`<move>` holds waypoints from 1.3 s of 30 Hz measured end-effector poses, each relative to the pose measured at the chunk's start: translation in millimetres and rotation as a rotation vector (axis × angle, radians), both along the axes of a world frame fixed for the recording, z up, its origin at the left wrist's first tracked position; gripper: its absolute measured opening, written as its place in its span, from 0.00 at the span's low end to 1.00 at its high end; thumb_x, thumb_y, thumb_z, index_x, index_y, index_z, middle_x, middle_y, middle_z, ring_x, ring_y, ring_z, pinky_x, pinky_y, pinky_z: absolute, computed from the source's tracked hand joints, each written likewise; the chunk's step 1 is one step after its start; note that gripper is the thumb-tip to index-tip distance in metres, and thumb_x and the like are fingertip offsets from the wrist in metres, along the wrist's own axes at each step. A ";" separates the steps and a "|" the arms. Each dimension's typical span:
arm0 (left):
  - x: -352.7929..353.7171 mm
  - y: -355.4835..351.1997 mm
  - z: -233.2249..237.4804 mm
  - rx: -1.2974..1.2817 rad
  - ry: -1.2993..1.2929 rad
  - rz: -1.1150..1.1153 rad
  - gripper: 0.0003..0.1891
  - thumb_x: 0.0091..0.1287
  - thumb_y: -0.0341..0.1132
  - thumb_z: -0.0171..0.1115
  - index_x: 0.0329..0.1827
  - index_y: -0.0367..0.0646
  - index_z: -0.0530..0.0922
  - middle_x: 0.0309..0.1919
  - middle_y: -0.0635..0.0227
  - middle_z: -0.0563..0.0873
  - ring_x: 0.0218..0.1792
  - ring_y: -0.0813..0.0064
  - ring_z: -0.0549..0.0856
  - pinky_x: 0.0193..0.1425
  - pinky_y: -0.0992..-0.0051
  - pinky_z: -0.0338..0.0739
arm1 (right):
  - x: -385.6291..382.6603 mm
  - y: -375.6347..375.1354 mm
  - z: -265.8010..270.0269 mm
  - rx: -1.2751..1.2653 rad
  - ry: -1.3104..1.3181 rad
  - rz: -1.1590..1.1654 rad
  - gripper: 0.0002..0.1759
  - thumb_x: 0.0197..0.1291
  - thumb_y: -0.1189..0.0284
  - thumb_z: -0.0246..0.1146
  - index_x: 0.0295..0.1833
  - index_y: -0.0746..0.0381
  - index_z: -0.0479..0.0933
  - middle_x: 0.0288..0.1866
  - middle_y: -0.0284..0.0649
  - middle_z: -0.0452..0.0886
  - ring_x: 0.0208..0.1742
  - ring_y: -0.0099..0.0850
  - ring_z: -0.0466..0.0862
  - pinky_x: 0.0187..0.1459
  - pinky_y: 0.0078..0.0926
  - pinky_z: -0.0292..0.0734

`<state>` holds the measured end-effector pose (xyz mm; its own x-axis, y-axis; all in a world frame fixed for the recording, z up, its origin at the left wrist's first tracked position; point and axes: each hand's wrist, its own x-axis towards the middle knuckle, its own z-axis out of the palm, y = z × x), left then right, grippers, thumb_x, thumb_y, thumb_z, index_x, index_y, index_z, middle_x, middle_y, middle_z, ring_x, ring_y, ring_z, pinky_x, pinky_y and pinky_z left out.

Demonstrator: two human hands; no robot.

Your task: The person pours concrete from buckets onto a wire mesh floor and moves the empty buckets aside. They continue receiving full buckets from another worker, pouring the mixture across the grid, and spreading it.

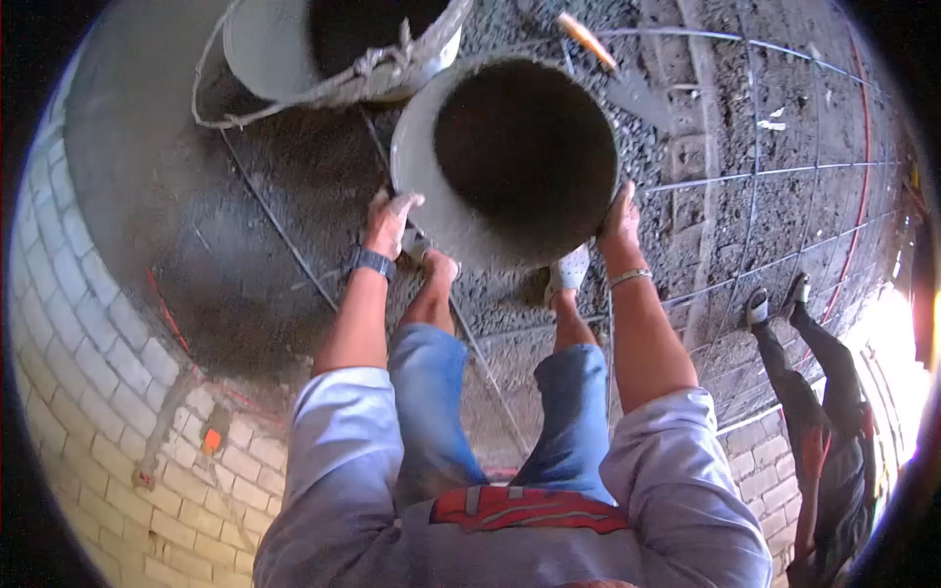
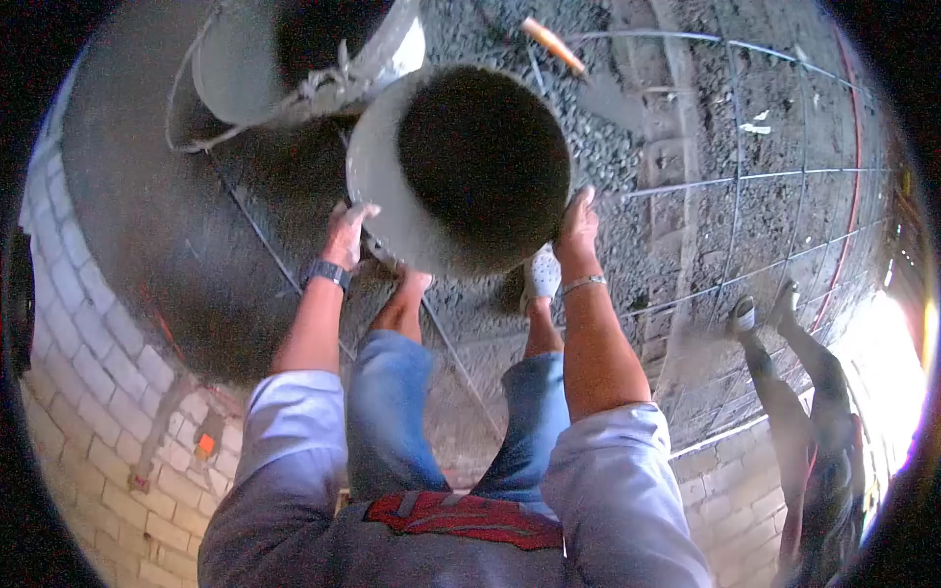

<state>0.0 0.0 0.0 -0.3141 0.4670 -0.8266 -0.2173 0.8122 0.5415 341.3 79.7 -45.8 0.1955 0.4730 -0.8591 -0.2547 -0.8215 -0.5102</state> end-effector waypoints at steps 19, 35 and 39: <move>-2.9 -107.9 208.8 -0.054 0.456 -0.194 0.34 0.52 0.52 0.64 0.52 0.30 0.71 0.47 0.50 0.79 0.49 0.63 0.78 0.53 0.70 0.70 | 195.8 -72.9 163.3 0.487 -0.771 1.345 0.16 0.57 0.60 0.57 0.27 0.62 0.74 0.19 0.38 0.76 0.18 0.27 0.75 0.22 0.26 0.72; 128.4 -378.8 393.5 -0.202 0.535 0.272 0.22 0.57 0.44 0.60 0.43 0.31 0.77 0.40 0.51 0.81 0.44 0.61 0.78 0.49 0.68 0.69 | 270.5 -93.2 197.3 0.331 -0.392 1.200 0.18 0.54 0.57 0.55 0.25 0.61 0.73 0.17 0.36 0.73 0.20 0.32 0.77 0.24 0.30 0.71; 135.9 -416.2 398.7 -0.289 0.551 0.178 0.22 0.58 0.46 0.59 0.41 0.31 0.78 0.36 0.56 0.83 0.37 0.64 0.79 0.44 0.72 0.70 | 235.0 -56.3 249.7 0.643 -0.491 1.397 0.15 0.53 0.59 0.56 0.25 0.61 0.71 0.18 0.38 0.75 0.19 0.33 0.76 0.22 0.31 0.71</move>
<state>135.9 -416.2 398.7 -0.7802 0.1516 -0.6069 -0.1150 0.9189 0.3773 576.3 23.3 203.9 -0.4926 0.7471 -0.4463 0.7549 0.1116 -0.6463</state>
